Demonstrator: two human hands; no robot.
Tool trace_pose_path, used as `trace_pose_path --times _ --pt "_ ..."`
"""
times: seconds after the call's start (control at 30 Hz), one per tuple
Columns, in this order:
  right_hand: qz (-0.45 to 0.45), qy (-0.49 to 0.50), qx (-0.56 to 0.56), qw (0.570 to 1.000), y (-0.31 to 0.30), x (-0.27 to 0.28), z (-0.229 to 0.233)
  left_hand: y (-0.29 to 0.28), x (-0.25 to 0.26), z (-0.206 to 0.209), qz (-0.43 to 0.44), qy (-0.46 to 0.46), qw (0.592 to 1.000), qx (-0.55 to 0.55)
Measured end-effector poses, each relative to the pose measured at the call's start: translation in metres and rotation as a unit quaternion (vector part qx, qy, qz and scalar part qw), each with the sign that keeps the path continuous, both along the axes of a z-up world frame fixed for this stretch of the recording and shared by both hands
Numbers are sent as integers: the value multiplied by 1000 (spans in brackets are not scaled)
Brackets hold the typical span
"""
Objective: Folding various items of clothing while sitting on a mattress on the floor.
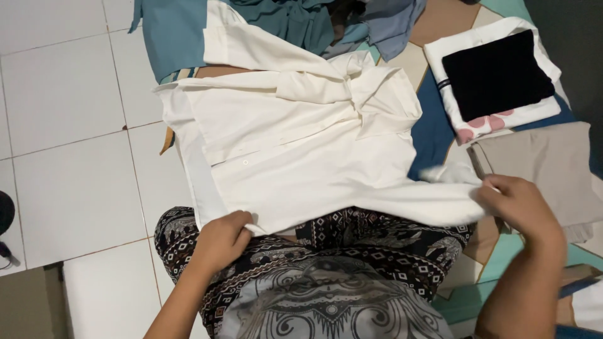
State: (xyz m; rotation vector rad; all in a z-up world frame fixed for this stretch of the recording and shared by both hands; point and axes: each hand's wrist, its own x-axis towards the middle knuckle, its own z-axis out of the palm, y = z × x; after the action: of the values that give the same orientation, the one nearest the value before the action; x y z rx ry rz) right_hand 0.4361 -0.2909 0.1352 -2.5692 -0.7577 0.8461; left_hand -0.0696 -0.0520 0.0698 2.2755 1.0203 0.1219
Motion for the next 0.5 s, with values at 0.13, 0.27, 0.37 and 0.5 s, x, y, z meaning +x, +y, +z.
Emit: trace_pose_path --times 0.13,0.27,0.37,0.5 --pt "9 6 -31 999 -13 1 24 -3 -6 8 -1 21 999 -50" --pt "11 15 -48 999 -4 -1 42 4 -7 17 0 50 997 -63" --pt "39 -9 52 998 31 16 33 24 -6 0 34 11 999 -1" --pt "86 19 179 980 124 26 21 63 9 -23 117 18 992 50"
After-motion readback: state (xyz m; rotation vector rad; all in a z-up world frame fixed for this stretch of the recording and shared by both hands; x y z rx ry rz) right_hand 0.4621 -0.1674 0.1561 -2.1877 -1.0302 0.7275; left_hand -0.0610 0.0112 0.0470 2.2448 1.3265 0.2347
